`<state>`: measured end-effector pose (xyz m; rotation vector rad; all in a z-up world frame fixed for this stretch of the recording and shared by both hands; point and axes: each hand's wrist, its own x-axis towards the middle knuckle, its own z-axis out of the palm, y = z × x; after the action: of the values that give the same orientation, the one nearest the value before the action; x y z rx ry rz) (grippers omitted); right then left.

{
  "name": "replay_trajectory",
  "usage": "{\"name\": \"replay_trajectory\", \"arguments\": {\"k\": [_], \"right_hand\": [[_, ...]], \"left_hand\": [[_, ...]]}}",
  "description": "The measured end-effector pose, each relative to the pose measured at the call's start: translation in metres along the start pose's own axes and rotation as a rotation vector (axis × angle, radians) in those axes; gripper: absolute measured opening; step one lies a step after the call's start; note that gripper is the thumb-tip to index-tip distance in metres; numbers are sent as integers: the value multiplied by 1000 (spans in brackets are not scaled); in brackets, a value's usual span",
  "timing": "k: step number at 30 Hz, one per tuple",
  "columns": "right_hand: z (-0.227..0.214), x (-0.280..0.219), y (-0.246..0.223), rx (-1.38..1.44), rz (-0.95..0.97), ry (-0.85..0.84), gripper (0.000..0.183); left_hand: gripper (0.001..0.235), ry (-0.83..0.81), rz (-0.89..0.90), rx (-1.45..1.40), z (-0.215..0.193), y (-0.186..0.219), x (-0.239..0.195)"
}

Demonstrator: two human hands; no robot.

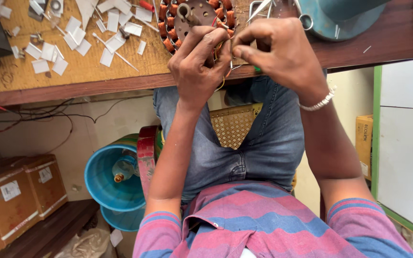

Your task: The person works on a motor stator, stripping and twisting wires, inserting them into slots, and using pliers to adjust connections. The person handles multiple colored wires and uses tools to secure them within the stator assembly.

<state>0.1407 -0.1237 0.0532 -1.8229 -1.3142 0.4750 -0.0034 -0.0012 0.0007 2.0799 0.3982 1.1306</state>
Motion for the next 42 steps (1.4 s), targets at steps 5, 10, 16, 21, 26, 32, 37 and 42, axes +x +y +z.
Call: {"name": "replay_trajectory", "arguments": {"k": [5, 10, 16, 21, 26, 32, 37, 42], "right_hand": [[-2, 2, 12, 81, 62, 44, 7], [2, 7, 4, -30, 46, -29, 10], [-7, 5, 1, 79, 68, -4, 8], [2, 25, 13, 153, -36, -5, 8], [-1, -5, 7, 13, -56, -43, 10], [5, 20, 17, 350, 20, 12, 13], [15, 5, 26, 213, -25, 218, 28], [27, -28, 22, 127, -100, 361, 31]], "left_hand": [[22, 31, 68, 21, 3, -4, -4], [20, 24, -24, -13, 1, -1, -2], [22, 35, 96, 37, 3, -5, -4], [21, 42, 67, 35, 2, 0, -1], [21, 41, 88, 66, 1, -3, -2], [20, 33, 67, 70, 2, 4, -1], [19, 28, -21, 83, 2, 17, 0], [16, 107, -121, 114, 14, 20, -3]]}}
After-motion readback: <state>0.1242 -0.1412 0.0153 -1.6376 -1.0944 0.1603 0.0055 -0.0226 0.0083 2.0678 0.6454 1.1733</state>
